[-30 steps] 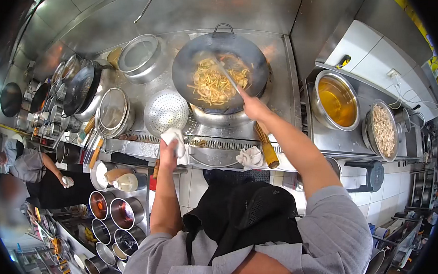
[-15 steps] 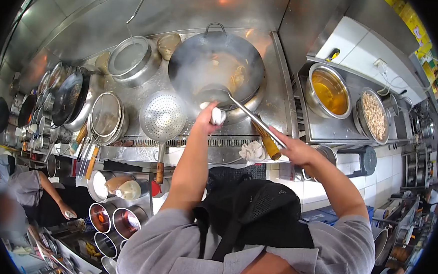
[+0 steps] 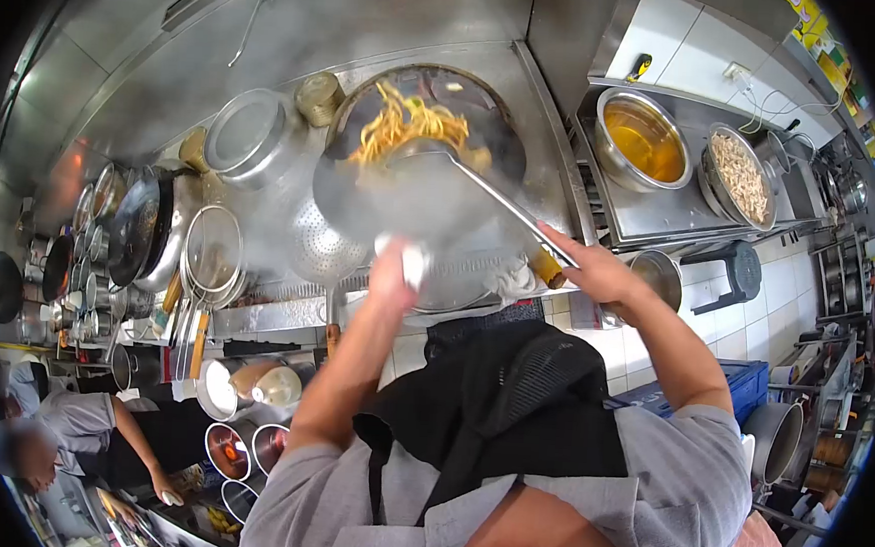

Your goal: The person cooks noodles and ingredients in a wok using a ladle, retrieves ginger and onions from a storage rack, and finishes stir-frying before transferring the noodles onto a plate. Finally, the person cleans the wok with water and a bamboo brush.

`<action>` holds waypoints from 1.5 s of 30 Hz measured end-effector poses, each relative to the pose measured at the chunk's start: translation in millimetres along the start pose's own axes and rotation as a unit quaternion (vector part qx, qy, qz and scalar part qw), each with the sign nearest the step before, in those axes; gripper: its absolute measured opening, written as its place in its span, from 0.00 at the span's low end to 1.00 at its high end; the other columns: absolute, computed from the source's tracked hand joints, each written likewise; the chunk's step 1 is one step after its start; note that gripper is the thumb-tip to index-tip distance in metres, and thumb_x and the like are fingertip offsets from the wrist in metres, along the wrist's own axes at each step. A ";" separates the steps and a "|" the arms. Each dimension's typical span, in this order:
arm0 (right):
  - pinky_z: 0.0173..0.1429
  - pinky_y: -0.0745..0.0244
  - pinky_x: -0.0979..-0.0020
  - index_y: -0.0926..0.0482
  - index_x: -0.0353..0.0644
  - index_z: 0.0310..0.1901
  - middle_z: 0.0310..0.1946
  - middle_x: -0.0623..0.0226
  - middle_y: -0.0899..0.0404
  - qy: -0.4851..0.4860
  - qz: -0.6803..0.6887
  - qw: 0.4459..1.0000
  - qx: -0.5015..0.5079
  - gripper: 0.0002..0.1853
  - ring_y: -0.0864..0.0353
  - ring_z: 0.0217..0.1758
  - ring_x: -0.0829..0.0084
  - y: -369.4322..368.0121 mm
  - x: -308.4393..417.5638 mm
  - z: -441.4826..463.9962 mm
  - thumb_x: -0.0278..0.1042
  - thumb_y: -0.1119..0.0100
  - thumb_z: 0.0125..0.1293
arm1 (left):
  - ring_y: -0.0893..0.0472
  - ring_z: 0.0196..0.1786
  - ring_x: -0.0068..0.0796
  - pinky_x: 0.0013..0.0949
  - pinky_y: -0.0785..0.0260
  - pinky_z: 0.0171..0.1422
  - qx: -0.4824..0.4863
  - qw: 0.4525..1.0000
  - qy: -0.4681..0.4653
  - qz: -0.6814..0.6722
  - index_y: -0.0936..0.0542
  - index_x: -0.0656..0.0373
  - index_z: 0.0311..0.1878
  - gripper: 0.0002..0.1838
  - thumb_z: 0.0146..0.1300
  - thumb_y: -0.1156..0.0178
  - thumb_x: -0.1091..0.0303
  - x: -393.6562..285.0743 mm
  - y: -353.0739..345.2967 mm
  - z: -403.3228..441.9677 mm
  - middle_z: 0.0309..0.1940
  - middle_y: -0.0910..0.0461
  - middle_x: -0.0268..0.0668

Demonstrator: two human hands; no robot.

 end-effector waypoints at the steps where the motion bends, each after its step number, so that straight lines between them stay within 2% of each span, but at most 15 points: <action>1: 0.34 0.25 0.60 0.53 0.73 0.79 0.36 0.51 0.17 0.004 0.108 0.994 0.026 0.48 0.22 0.27 0.61 11.6 2.2 -16.3 0.21 0.49 0.60 | 0.17 0.31 0.33 0.35 0.22 0.31 -0.017 0.999 0.030 0.019 0.24 0.50 0.39 0.04 0.66 0.44 0.63 -13.0 -9.1 23.7 0.30 0.19 0.32; 3: 0.28 0.32 0.74 0.46 0.72 0.78 0.39 0.65 0.20 -0.088 0.242 0.959 0.116 0.44 0.37 0.21 0.79 47.8 18.1 -44.8 0.20 0.50 0.63 | 0.19 0.28 0.30 0.32 0.24 0.29 0.031 0.999 0.019 -0.015 0.23 0.49 0.40 0.04 0.65 0.43 0.63 -11.0 -14.1 31.9 0.29 0.20 0.30; 6: 0.24 0.35 0.77 0.45 0.75 0.77 0.37 0.67 0.20 -0.075 0.284 0.943 0.157 0.45 0.37 0.19 0.83 55.6 2.2 -52.3 0.18 0.51 0.64 | 0.21 0.25 0.28 0.31 0.32 0.24 0.030 0.999 -0.033 0.022 0.23 0.49 0.39 0.05 0.64 0.41 0.62 -23.9 -51.6 -6.8 0.25 0.22 0.30; 9: 0.45 0.21 0.52 0.58 0.77 0.79 0.46 0.44 0.17 -0.030 0.019 0.993 0.113 0.50 0.15 0.37 0.52 32.4 -17.7 -0.6 0.22 0.50 0.60 | 0.21 0.25 0.29 0.33 0.32 0.25 0.055 0.997 -0.009 0.060 0.22 0.51 0.43 0.08 0.63 0.41 0.63 -9.9 -22.3 80.1 0.26 0.20 0.31; 12: 0.49 0.23 0.49 0.58 0.77 0.79 0.39 0.42 0.17 -0.082 -0.111 0.989 0.061 0.48 0.16 0.41 0.45 7.3 -16.9 39.9 0.24 0.52 0.61 | 0.19 0.28 0.35 0.38 0.26 0.30 0.041 0.997 -0.072 0.005 0.24 0.55 0.49 0.13 0.60 0.42 0.68 41.9 13.4 84.6 0.33 0.19 0.37; 15: 0.51 0.23 0.48 0.56 0.76 0.78 0.40 0.43 0.17 -0.089 -0.059 0.994 0.027 0.47 0.16 0.41 0.43 2.9 -8.5 27.8 0.25 0.52 0.62 | 0.18 0.30 0.38 0.40 0.24 0.30 0.013 0.991 -0.131 0.005 0.25 0.56 0.51 0.15 0.59 0.44 0.73 49.5 38.0 35.0 0.36 0.19 0.42; 21: 0.57 0.26 0.46 0.56 0.65 0.79 0.45 0.36 0.20 -0.020 0.098 0.985 -0.142 0.44 0.20 0.47 0.38 24.9 36.4 39.7 0.25 0.49 0.66 | 0.20 0.25 0.30 0.33 0.41 0.16 0.087 0.995 0.030 -0.027 0.26 0.49 0.36 0.05 0.60 0.41 0.63 -52.8 7.5 43.3 0.25 0.23 0.31; 25: 0.58 0.26 0.48 0.58 0.60 0.80 0.51 0.35 0.21 -0.068 0.086 0.973 -0.202 0.45 0.20 0.49 0.37 42.8 63.0 53.6 0.24 0.48 0.66 | 0.21 0.26 0.31 0.34 0.35 0.19 0.069 0.997 0.022 -0.014 0.27 0.51 0.40 0.08 0.58 0.40 0.68 -61.8 -11.2 9.0 0.27 0.23 0.33; 29: 0.53 0.25 0.47 0.66 0.59 0.80 0.48 0.35 0.21 -0.193 -0.009 0.970 -0.150 0.47 0.18 0.43 0.38 0.0 54.3 85.3 0.26 0.49 0.69 | 0.25 0.38 0.27 0.32 0.28 0.43 -0.001 0.959 -0.249 0.139 0.32 0.61 0.50 0.19 0.54 0.41 0.78 7.9 -0.8 15.2 0.37 0.28 0.34; 32: 0.38 0.23 0.56 0.63 0.60 0.80 0.42 0.48 0.20 0.031 0.159 0.956 -0.244 0.45 0.18 0.30 0.57 -32.8 42.9 109.6 0.27 0.47 0.70 | 0.22 0.34 0.29 0.33 0.27 0.36 -0.007 0.958 -0.255 0.130 0.30 0.63 0.47 0.15 0.57 0.43 0.77 -3.1 -23.5 31.4 0.36 0.24 0.37; 33: 0.33 0.27 0.65 0.59 0.60 0.80 0.39 0.56 0.23 -0.006 0.589 0.806 -0.066 0.42 0.23 0.27 0.68 -25.0 46.4 112.7 0.28 0.48 0.71 | 0.21 0.32 0.30 0.34 0.27 0.33 -0.013 0.972 -0.206 0.112 0.29 0.64 0.46 0.12 0.58 0.43 0.77 -26.0 -30.6 26.4 0.34 0.23 0.39; 34: 0.27 0.31 0.73 0.55 0.60 0.79 0.36 0.63 0.26 -0.052 0.877 0.459 0.129 0.39 0.27 0.23 0.78 -23.0 59.7 110.0 0.28 0.48 0.72 | 0.20 0.26 0.31 0.35 0.28 0.26 0.003 0.985 -0.153 0.074 0.26 0.64 0.41 0.07 0.60 0.45 0.75 -33.4 -25.7 41.5 0.29 0.21 0.40; 37: 0.23 0.42 0.83 0.46 0.59 0.76 0.31 0.71 0.33 -0.135 0.892 0.413 0.123 0.32 0.37 0.20 0.89 -13.1 83.9 117.4 0.28 0.49 0.74 | 0.23 0.21 0.30 0.36 0.32 0.20 0.010 0.997 -0.066 0.030 0.26 0.53 0.36 0.04 0.61 0.41 0.66 -26.9 -12.0 21.6 0.23 0.24 0.32; 42: 0.21 0.42 0.82 0.44 0.62 0.76 0.31 0.71 0.33 -0.122 0.837 0.485 0.221 0.31 0.38 0.19 0.88 20.6 27.1 99.4 0.28 0.50 0.75 | 0.26 0.19 0.28 0.33 0.36 0.18 -0.004 0.995 -0.066 -0.073 0.26 0.50 0.34 0.03 0.62 0.41 0.67 3.9 10.2 -22.7 0.21 0.27 0.29; 45: 0.20 0.39 0.77 0.54 0.67 0.80 0.30 0.71 0.35 -0.105 0.716 0.612 0.319 0.38 0.39 0.18 0.85 54.2 -3.6 105.1 0.30 0.49 0.75 | 0.24 0.23 0.27 0.32 0.32 0.22 -0.047 0.978 -0.170 -0.109 0.24 0.54 0.36 0.02 0.63 0.41 0.68 55.5 32.8 -36.6 0.25 0.25 0.30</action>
Point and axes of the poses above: each hand's wrist, its own z-axis towards the middle knuckle, its own y-axis out of the back of the hand, x = y × z, the point moved 2 cm from there along z, towards the middle knuckle
